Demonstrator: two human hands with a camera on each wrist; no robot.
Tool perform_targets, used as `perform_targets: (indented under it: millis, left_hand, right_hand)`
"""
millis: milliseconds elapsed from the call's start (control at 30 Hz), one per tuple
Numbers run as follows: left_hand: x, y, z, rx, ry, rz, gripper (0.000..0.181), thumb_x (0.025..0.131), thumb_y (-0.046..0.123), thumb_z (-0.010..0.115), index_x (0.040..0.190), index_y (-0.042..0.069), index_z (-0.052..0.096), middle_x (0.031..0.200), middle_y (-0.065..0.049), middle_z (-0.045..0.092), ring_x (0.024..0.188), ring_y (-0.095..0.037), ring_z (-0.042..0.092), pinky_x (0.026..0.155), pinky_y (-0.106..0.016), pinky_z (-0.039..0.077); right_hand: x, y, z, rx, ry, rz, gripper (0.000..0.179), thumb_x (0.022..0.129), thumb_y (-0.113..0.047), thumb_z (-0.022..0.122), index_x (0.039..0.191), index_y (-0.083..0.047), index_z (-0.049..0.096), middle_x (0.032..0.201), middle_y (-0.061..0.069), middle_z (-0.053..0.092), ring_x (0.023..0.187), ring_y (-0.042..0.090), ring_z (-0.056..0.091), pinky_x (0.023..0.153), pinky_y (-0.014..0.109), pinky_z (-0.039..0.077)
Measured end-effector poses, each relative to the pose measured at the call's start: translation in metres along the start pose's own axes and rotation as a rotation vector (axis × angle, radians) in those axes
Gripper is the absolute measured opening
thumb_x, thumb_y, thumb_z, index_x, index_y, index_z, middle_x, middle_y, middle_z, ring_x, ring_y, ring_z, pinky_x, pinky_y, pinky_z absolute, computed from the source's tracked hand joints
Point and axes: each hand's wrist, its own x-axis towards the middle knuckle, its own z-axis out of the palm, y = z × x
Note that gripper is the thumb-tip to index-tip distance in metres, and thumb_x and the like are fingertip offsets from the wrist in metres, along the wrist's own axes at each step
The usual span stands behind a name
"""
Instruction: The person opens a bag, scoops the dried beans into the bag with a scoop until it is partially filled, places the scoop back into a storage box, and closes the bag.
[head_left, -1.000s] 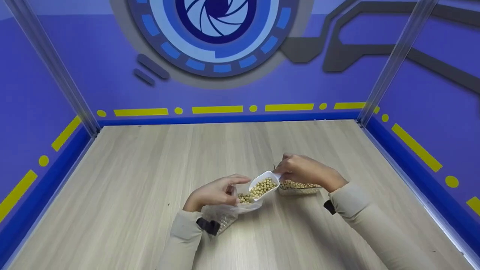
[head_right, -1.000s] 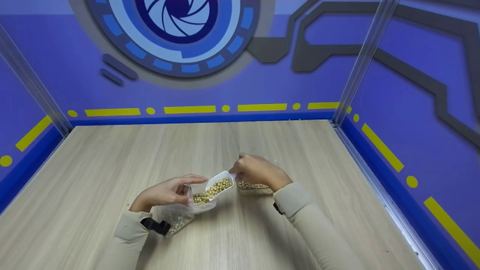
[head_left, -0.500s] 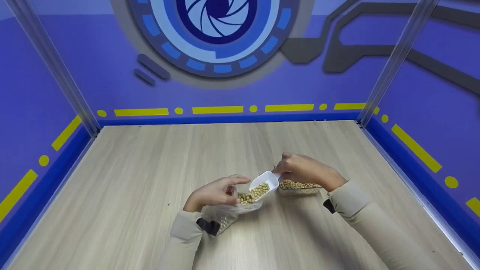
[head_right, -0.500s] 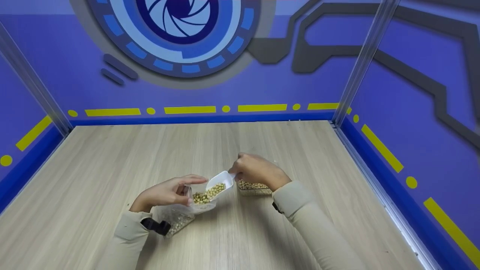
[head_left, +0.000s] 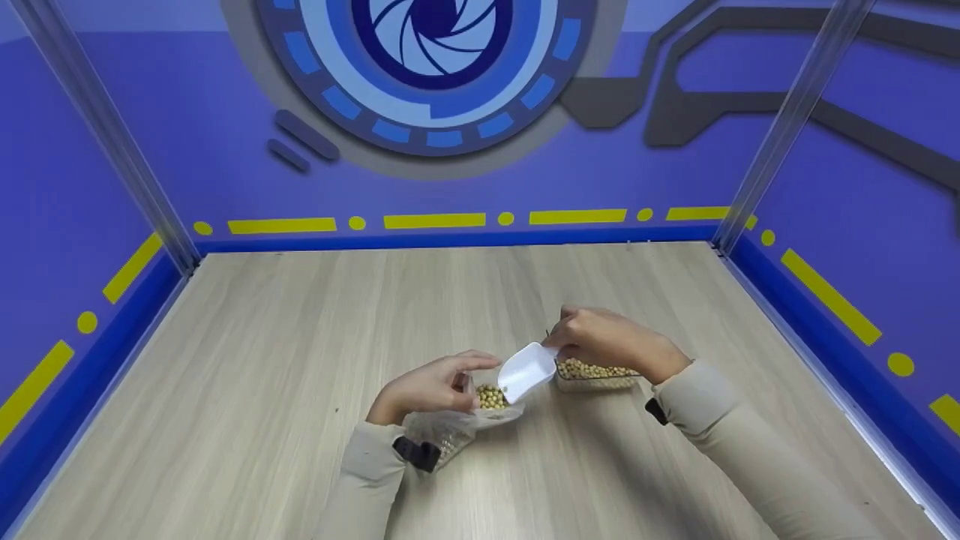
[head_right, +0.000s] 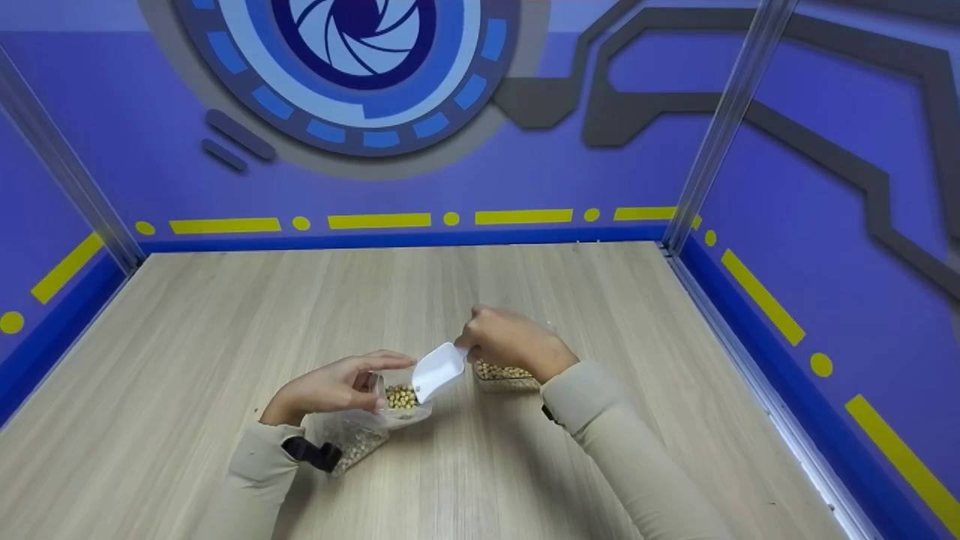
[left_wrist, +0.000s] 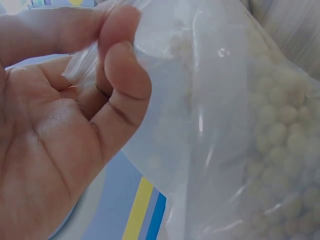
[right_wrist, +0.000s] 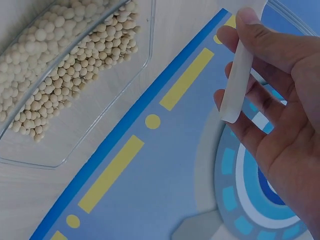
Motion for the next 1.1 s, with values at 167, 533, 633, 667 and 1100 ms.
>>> perform_targets:
  millis: [167,533,633,667,1100]
  left_hand:
    - [0.0,0.0,-0.001,-0.003,0.001,-0.015,0.063,0.081,-0.007,0.052,0.143,-0.002,0.042,0.147,-0.014,0.04,0.068,-0.004,0.041,0.064,-0.017,0.039]
    - [-0.001,0.0,0.001,-0.015,0.014,-0.016,0.063,0.081,-0.006,0.053,0.143,0.0,0.043,0.146,-0.014,0.041,0.069,-0.005,0.042,0.064,-0.018,0.04]
    - [-0.002,0.0,0.002,-0.005,0.021,-0.019,0.063,0.081,-0.005,0.055,0.143,0.0,0.043,0.147,-0.014,0.04,0.07,-0.005,0.044,0.065,-0.019,0.04]
    - [-0.001,0.0,0.002,-0.005,0.022,-0.017,0.063,0.081,-0.005,0.055,0.143,0.0,0.043,0.147,-0.015,0.04,0.07,-0.005,0.044,0.065,-0.019,0.04]
    - [-0.002,-0.004,0.004,-0.024,0.02,-0.026,0.064,0.086,-0.007,0.054,0.147,0.005,0.038,0.151,-0.014,0.034,0.067,-0.004,0.041,0.062,-0.018,0.039]
  right_hand:
    - [0.001,-0.001,-0.001,-0.005,0.002,-0.015,0.024,0.074,-0.005,0.079,0.097,-0.01,0.077,0.089,0.002,0.075,0.074,0.017,0.057,0.063,0.027,0.051]
    - [-0.003,0.003,-0.004,0.057,0.027,-0.006,0.026,0.075,-0.005,0.079,0.101,-0.008,0.077,0.094,0.004,0.075,0.08,0.018,0.061,0.068,0.027,0.054]
    - [-0.007,0.005,-0.007,0.069,0.037,-0.001,0.026,0.077,-0.004,0.077,0.103,-0.007,0.076,0.095,0.005,0.075,0.082,0.019,0.063,0.07,0.028,0.055]
    - [-0.008,0.007,-0.008,0.071,0.04,0.001,0.026,0.077,-0.004,0.077,0.103,-0.007,0.076,0.095,0.005,0.075,0.083,0.02,0.063,0.07,0.029,0.055]
    - [-0.045,0.035,-0.01,-0.027,0.132,0.112,0.025,0.074,-0.001,0.078,0.099,-0.004,0.076,0.089,0.007,0.074,0.078,0.019,0.062,0.066,0.033,0.054]
